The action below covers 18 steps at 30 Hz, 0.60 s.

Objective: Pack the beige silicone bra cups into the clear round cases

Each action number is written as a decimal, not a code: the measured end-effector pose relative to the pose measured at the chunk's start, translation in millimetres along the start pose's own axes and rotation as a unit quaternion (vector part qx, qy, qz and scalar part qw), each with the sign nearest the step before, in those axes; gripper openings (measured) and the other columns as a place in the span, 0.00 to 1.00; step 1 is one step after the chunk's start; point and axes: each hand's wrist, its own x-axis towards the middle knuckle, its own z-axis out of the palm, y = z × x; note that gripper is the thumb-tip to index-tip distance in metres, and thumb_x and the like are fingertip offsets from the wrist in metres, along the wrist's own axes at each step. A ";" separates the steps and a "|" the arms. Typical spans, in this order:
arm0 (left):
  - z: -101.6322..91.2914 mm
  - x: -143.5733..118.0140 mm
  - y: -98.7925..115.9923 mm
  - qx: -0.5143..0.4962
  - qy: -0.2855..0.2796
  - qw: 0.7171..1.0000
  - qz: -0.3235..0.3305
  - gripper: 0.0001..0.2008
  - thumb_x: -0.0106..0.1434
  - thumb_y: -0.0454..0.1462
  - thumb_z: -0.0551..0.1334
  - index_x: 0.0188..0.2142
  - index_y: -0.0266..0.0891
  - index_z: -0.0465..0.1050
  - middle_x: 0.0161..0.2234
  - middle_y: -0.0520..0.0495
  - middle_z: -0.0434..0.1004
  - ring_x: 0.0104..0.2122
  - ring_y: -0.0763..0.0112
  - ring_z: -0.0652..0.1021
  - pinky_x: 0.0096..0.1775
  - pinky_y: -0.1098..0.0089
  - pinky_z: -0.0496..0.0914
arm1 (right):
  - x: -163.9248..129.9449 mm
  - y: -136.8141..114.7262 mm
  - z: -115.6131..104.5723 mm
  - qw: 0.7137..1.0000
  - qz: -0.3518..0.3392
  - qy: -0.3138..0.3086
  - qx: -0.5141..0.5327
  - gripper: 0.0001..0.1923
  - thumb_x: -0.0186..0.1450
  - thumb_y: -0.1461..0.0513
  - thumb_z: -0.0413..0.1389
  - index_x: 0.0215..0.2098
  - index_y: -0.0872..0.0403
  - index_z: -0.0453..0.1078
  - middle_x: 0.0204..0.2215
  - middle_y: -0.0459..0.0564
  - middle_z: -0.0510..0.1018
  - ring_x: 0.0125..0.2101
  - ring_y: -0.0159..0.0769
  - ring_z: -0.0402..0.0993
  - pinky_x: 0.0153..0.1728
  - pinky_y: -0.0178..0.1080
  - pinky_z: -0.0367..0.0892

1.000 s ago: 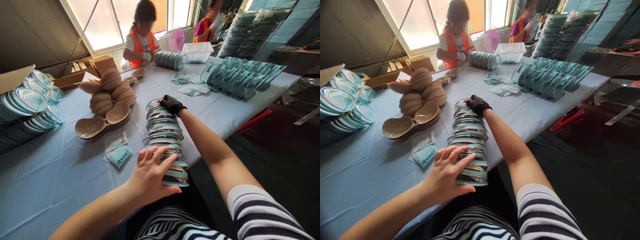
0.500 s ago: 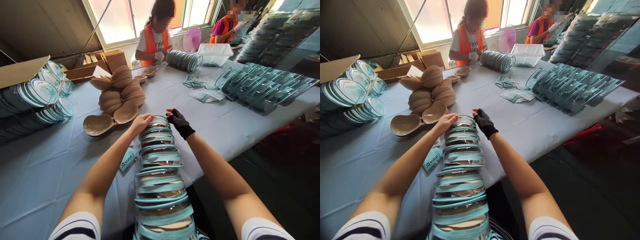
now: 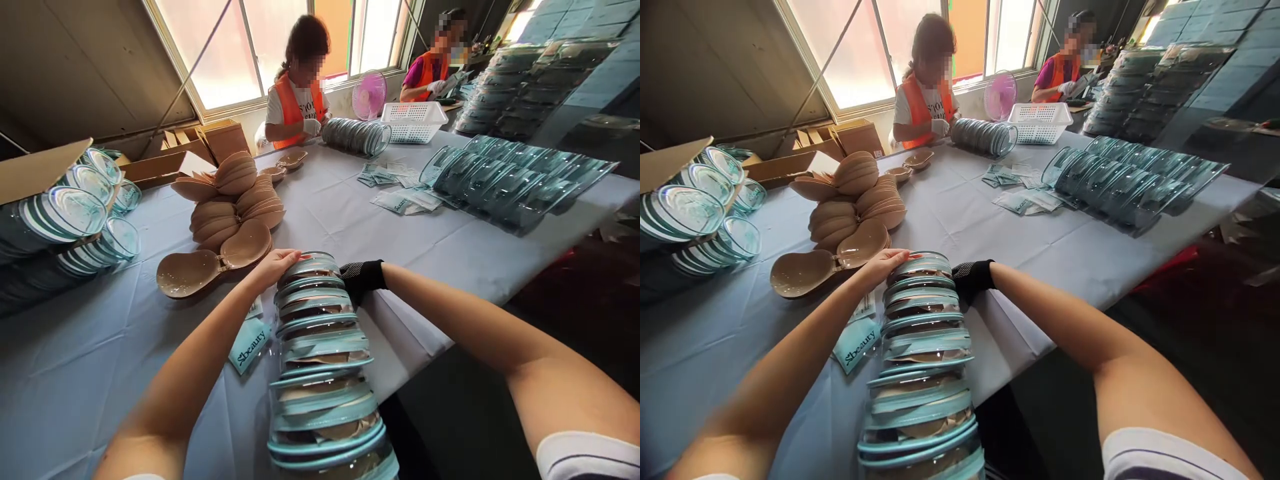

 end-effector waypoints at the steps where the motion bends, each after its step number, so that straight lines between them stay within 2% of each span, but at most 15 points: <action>1: -0.1 -0.8 -0.1 0.008 -0.001 1.000 -0.002 0.35 0.59 0.62 0.60 0.46 0.33 0.81 0.32 0.45 0.82 0.30 0.68 0.73 0.33 0.71 0.64 | -2.1 0.1 -0.8 1.000 0.013 -0.004 0.005 0.15 0.66 0.53 0.60 0.34 0.59 0.72 0.25 0.44 0.75 0.24 0.27 0.73 0.28 0.33 0.73; 5: -2.0 -2.4 -0.7 0.022 -0.016 1.000 -0.012 0.34 0.60 0.61 0.59 0.46 0.34 0.81 0.32 0.46 0.81 0.28 0.70 0.71 0.30 0.71 0.60 | -16.6 0.7 -0.5 0.998 0.030 0.007 0.054 0.21 0.56 0.46 0.64 0.26 0.55 0.67 0.19 0.41 0.66 0.20 0.29 0.65 0.21 0.35 0.70; 8: -5.2 -0.5 0.1 -0.004 -0.030 0.999 -0.026 0.34 0.57 0.61 0.61 0.44 0.34 0.82 0.31 0.46 0.81 0.29 0.69 0.72 0.31 0.71 0.62 | -31.2 -4.3 0.8 0.995 0.001 0.033 0.099 0.23 0.52 0.44 0.62 0.24 0.53 0.63 0.18 0.40 0.61 0.19 0.28 0.61 0.19 0.34 0.66; 11: -10.5 3.7 3.8 -0.026 -0.049 0.997 -0.044 0.31 0.54 0.60 0.65 0.40 0.34 0.82 0.27 0.48 0.78 0.27 0.71 0.70 0.31 0.72 0.61 | -43.0 -21.8 2.0 0.991 -0.037 0.062 0.117 0.22 0.50 0.45 0.63 0.22 0.53 0.63 0.19 0.41 0.61 0.20 0.28 0.61 0.19 0.33 0.66; 15: -16.4 11.9 13.2 -0.021 -0.096 0.992 -0.073 0.24 0.52 0.55 0.68 0.31 0.34 0.81 0.21 0.51 0.71 0.21 0.76 0.64 0.24 0.73 0.54 | -38.9 -64.9 8.6 0.995 -0.043 0.085 0.034 0.19 0.53 0.48 0.59 0.20 0.54 0.64 0.19 0.44 0.62 0.20 0.29 0.59 0.18 0.35 0.65; 18: -17.4 20.9 19.3 -0.026 -0.114 0.990 -0.085 0.20 0.47 0.50 0.72 0.25 0.33 0.78 0.18 0.51 0.68 0.19 0.77 0.63 0.22 0.73 0.53 | -18.0 -98.8 26.7 0.984 -0.069 0.112 -0.124 0.18 0.58 0.52 0.60 0.18 0.55 0.65 0.17 0.47 0.65 0.20 0.31 0.62 0.23 0.38 0.67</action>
